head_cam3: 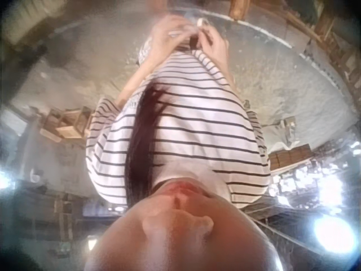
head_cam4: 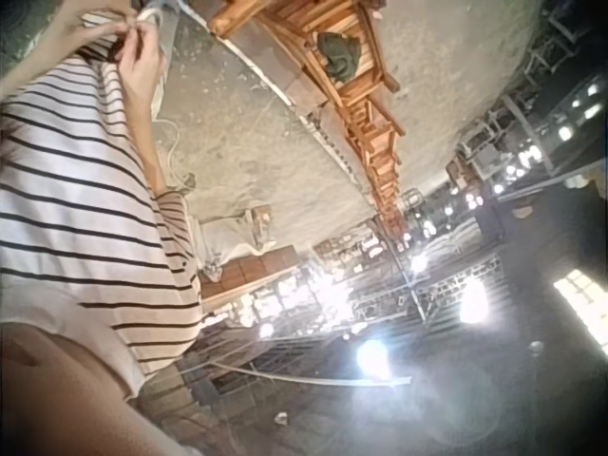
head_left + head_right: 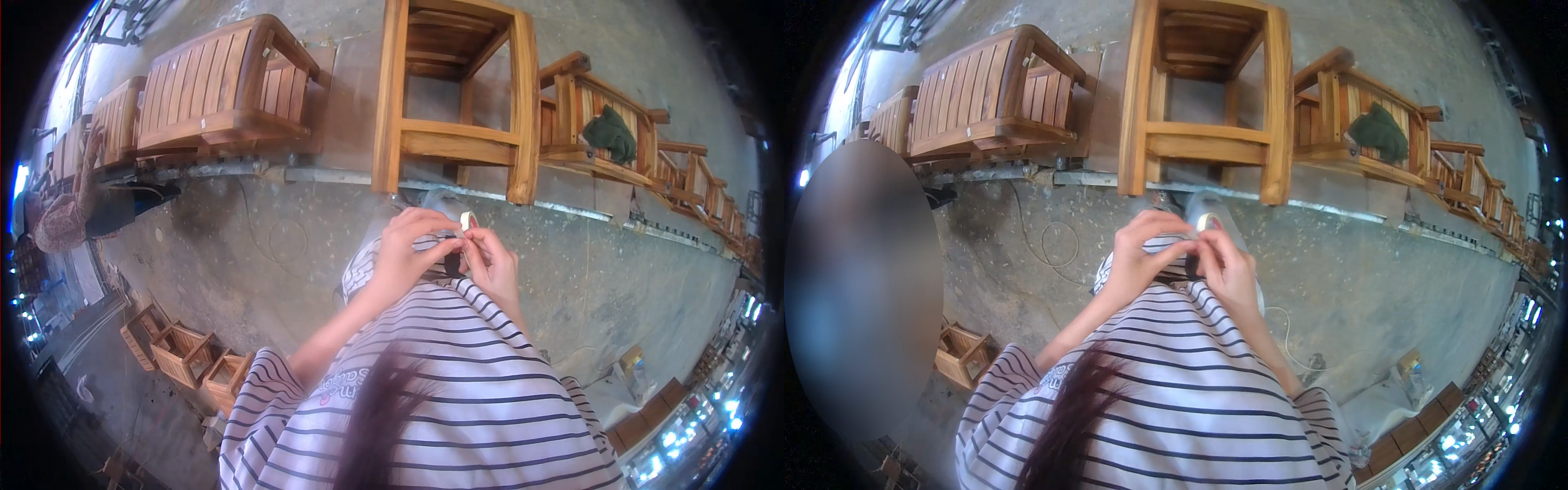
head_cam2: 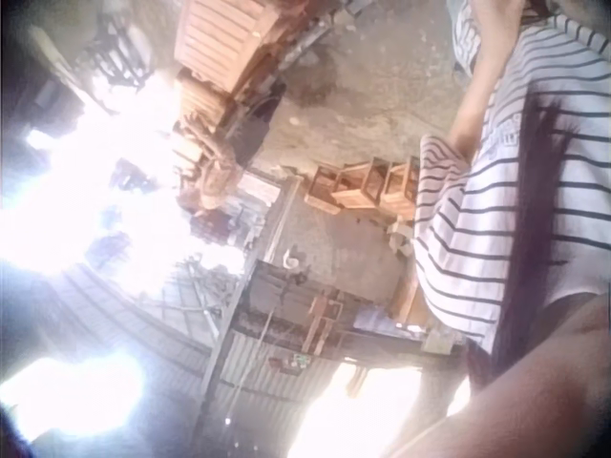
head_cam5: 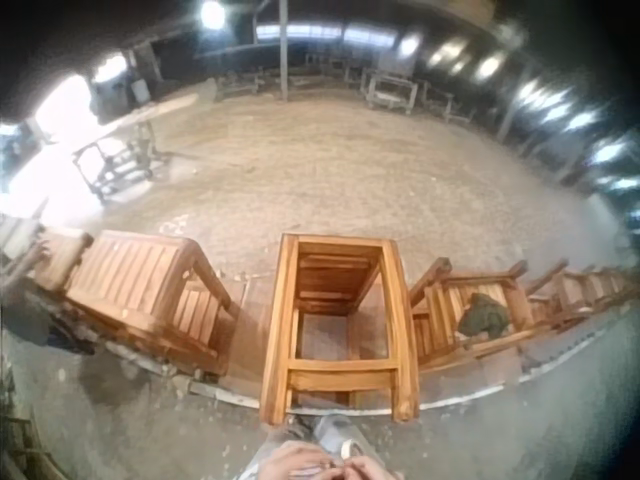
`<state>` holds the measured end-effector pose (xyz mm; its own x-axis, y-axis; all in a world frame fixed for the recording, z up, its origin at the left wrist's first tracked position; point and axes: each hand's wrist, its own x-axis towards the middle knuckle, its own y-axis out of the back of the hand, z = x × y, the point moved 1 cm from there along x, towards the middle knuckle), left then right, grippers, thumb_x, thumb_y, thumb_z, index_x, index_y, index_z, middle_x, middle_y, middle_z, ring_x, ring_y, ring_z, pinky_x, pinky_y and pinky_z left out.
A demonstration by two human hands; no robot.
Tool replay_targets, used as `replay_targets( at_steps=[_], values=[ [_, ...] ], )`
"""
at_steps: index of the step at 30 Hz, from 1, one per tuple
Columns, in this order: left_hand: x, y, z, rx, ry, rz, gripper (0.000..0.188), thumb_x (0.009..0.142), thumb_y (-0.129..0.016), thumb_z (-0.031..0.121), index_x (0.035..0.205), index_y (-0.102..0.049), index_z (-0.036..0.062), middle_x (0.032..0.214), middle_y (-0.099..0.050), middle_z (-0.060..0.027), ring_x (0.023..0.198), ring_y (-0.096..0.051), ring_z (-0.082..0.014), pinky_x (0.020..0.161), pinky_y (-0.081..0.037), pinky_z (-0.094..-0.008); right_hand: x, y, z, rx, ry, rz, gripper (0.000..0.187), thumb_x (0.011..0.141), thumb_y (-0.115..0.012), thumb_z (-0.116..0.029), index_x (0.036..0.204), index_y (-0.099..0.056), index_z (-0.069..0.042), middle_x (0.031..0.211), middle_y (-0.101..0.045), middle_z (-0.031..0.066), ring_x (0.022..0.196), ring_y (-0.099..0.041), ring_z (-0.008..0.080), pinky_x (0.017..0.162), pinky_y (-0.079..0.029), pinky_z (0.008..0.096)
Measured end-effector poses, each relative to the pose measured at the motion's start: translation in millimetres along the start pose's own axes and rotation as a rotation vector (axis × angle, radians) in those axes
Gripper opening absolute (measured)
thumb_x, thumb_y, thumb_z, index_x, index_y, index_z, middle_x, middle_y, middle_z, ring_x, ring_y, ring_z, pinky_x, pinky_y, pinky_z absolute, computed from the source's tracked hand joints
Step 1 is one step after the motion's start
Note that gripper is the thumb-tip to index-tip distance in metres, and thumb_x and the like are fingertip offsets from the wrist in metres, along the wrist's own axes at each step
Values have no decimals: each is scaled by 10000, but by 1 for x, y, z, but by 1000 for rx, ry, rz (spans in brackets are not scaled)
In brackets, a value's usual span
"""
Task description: Applying protective or marking tape to the edges and joints of wooden furniture pieces during manufacturing.
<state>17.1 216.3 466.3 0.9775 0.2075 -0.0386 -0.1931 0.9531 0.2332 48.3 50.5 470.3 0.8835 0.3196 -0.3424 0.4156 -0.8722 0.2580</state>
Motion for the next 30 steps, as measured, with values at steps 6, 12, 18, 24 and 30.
replay_targets(
  at_steps=[6,12,18,24,30],
  values=[
    [15,0,3,14,47,-178,168,777,-774,90,939,-755,52,925,-728,-106,885,-669,-242,805,-497,-339,5,4,-1,-112,60,64,92,941,-606,-58,1024,-633,-32,746,-693,103,655,-687,185,608,-523,300],
    [43,-9,12,201,-116,-177,120,781,-764,109,894,-740,79,874,-717,-65,903,-656,-249,867,-449,-357,22,21,-7,-146,116,93,110,925,-625,-97,1018,-617,-37,782,-671,169,725,-689,341,634,-526,381],
    [79,-32,24,363,-367,-145,151,696,-780,114,820,-693,98,832,-678,-20,885,-644,-205,792,-419,-362,41,47,-26,-242,165,156,105,901,-633,-104,985,-614,-43,825,-662,193,758,-652,406,646,-513,429],
    [109,-54,29,459,-566,-129,217,636,-773,118,807,-639,111,794,-628,2,865,-635,-177,746,-397,-352,61,71,-30,-167,98,138,72,867,-638,-82,914,-623,-29,787,-659,192,742,-651,407,632,-504,425],
    [131,-59,30,432,-655,-183,245,641,-758,105,843,-620,100,831,-629,-1,865,-632,-178,738,-411,-343,80,89,-39,-108,25,47,76,877,-623,-69,905,-637,-1,773,-672,198,746,-680,381,656,-515,388]
  ],
)
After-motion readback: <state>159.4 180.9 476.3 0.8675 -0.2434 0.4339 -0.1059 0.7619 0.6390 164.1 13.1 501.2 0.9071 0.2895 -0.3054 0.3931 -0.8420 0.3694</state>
